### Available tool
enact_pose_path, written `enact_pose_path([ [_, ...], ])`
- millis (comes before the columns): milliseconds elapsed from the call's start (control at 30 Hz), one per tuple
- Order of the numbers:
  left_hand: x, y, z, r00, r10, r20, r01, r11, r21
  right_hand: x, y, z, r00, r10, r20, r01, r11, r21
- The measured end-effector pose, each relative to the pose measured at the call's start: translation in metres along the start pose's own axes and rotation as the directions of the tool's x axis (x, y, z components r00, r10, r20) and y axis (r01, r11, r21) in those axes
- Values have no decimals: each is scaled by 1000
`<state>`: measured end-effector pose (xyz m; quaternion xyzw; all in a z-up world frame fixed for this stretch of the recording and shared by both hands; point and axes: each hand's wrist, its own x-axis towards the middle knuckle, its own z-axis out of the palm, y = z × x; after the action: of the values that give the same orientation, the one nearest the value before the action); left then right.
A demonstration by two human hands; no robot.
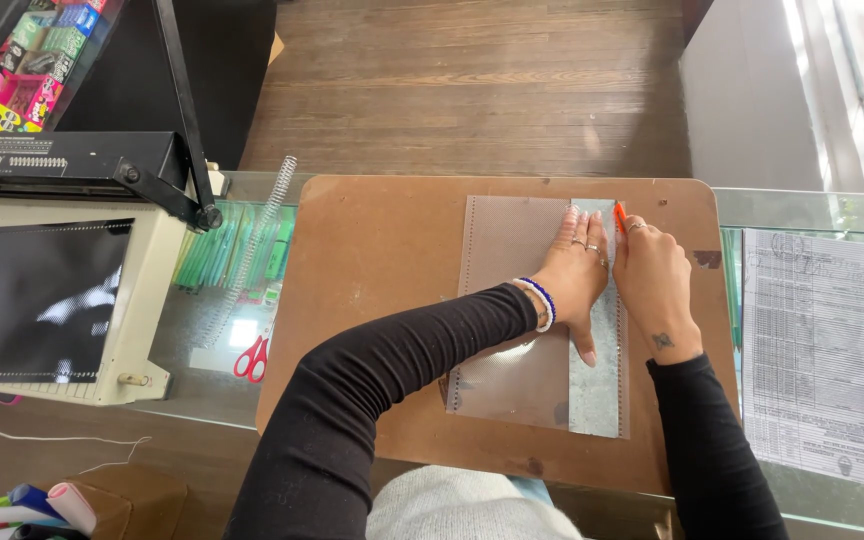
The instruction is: The person uses a utility knife and a metal ruler to cut a transparent plastic sheet on a brown cutting board. They trim the edges of the sheet, discard the cut-off strips into a trash bin, and then continue cutting the remaining sheet.
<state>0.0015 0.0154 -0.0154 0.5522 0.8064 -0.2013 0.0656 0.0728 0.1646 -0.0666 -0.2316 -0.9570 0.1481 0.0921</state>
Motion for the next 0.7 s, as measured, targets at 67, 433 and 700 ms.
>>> enact_pose_path([
  [67, 1, 0, 0, 1000, 11, 8, -11, 1000, 2, -8, -6, -11, 1000, 1, 15, -1, 1000, 18],
  [433, 2, 1, 0, 1000, 8, 23, -8, 1000, -4, -67, 4, 4, 1000, 18, 3, -17, 995, -95],
  [700, 0, 3, -5, 997, -2, 73, 1, 1000, 14, -140, -26, -33, 996, 64, 55, -58, 993, -105],
])
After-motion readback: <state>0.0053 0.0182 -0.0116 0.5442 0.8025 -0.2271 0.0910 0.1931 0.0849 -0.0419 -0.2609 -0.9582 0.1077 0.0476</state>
